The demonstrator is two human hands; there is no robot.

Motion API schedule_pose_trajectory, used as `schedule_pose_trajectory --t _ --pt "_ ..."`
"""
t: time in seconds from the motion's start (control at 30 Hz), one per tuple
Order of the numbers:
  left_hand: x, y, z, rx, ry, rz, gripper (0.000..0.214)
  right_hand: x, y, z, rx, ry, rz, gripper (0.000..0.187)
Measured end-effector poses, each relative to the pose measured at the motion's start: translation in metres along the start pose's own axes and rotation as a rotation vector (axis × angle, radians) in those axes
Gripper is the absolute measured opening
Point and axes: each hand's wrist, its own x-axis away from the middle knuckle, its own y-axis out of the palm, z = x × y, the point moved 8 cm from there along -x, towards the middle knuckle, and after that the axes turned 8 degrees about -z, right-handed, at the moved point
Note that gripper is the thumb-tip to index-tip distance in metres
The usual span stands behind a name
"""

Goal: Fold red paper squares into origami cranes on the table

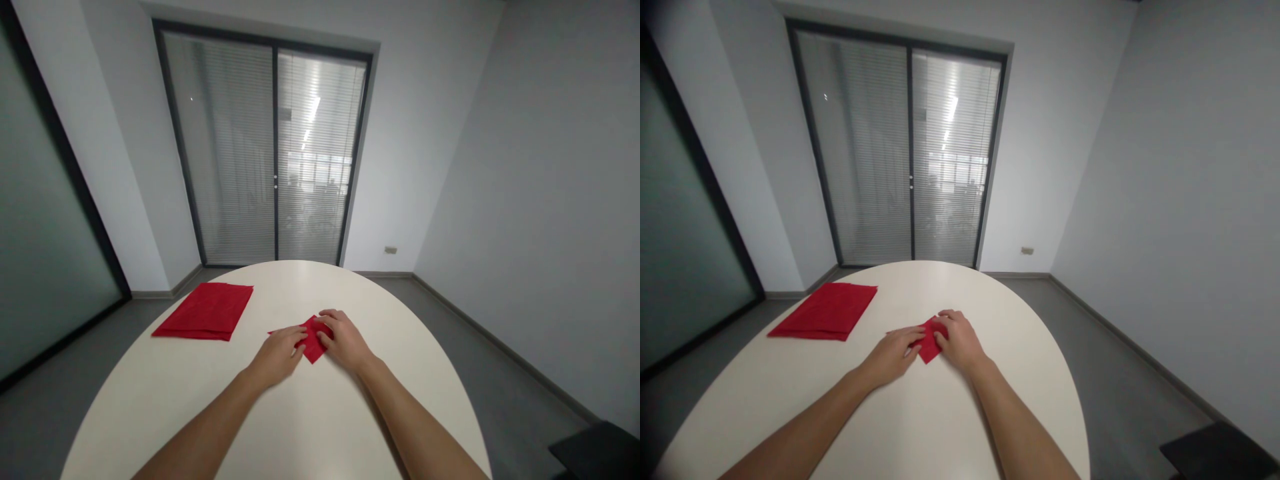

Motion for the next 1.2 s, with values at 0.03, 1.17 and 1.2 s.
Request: schedule_pose_trajectory --t 0.03,1.17,1.2 --pt "-0.001 -0.001 -0.002 0.004 0.010 0.008 0.031 0.000 0.004 -0.006 -0.019 -0.055 -0.063 0.031" --pt "-0.001 -0.020 -0.010 0.036 -0.053 0.081 0.016 0.001 0.010 -0.005 0.031 -0.002 -0.165 0.020" --pt "-0.001 -0.020 -0.010 0.025 -0.060 0.095 0.016 0.000 0.012 -0.004 0.027 0.000 -0.161 0.020"
